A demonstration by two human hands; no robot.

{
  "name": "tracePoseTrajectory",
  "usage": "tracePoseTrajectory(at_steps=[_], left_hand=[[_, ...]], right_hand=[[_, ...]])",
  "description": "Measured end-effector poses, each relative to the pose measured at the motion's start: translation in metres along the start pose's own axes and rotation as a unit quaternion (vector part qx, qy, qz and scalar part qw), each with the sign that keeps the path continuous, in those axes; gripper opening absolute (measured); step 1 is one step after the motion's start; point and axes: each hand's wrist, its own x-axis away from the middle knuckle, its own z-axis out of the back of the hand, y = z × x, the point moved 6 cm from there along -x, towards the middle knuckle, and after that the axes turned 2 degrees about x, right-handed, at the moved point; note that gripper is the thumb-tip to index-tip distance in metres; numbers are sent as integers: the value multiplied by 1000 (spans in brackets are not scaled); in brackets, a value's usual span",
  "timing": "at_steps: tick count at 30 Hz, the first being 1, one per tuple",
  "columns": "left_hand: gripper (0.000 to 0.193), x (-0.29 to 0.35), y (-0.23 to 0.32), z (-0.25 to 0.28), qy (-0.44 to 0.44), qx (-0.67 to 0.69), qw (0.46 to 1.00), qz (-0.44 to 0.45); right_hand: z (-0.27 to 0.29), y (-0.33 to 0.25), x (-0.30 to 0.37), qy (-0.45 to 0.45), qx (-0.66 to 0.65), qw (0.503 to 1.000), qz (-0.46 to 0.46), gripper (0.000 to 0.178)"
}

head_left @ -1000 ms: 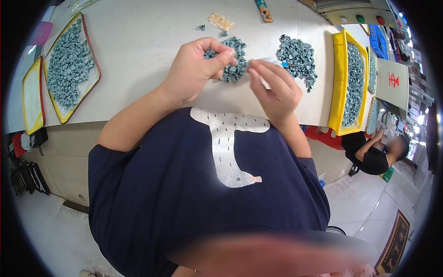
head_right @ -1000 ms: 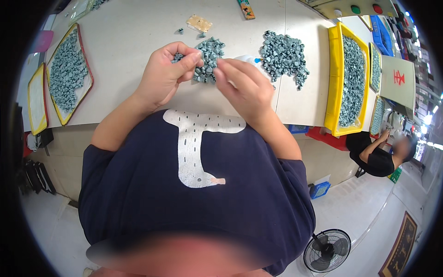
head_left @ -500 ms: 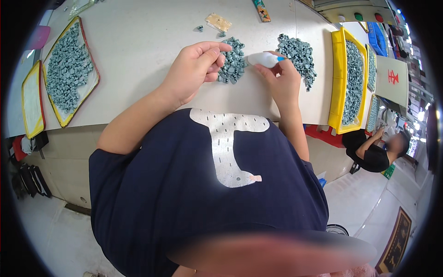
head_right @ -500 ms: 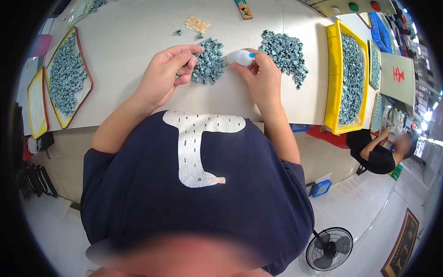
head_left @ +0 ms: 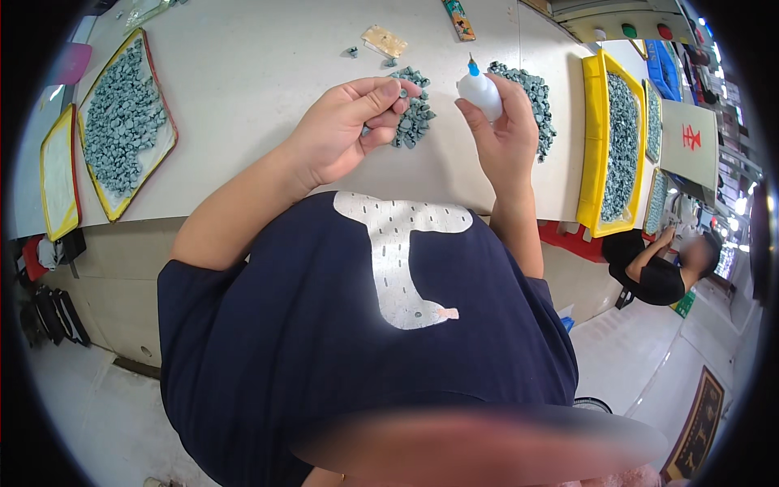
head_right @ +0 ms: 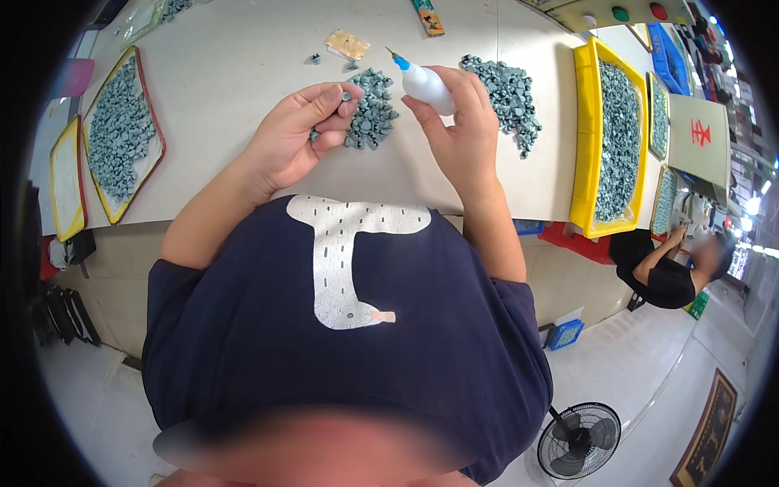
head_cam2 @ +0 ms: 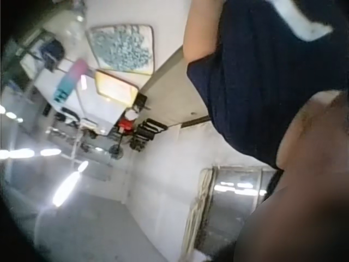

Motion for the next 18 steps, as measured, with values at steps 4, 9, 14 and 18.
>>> tracePoseTrajectory(at_steps=[4,9,14,18], left_hand=[[22,-2,-2,2,6,15,1000,-9],[21,-3,-4,3,16,26,999,-19],[21,-4,-7,7,-3,54,999,4],[19,-4,-6,10,-11,73,997,11]], right_hand=[[13,-19,0,22,103,991,82,41],[28,-26,1,40,122,988,89,40],[34,-37,-1,48,191,969,147,38],[34,-44,-1,47,226,957,177,35]])
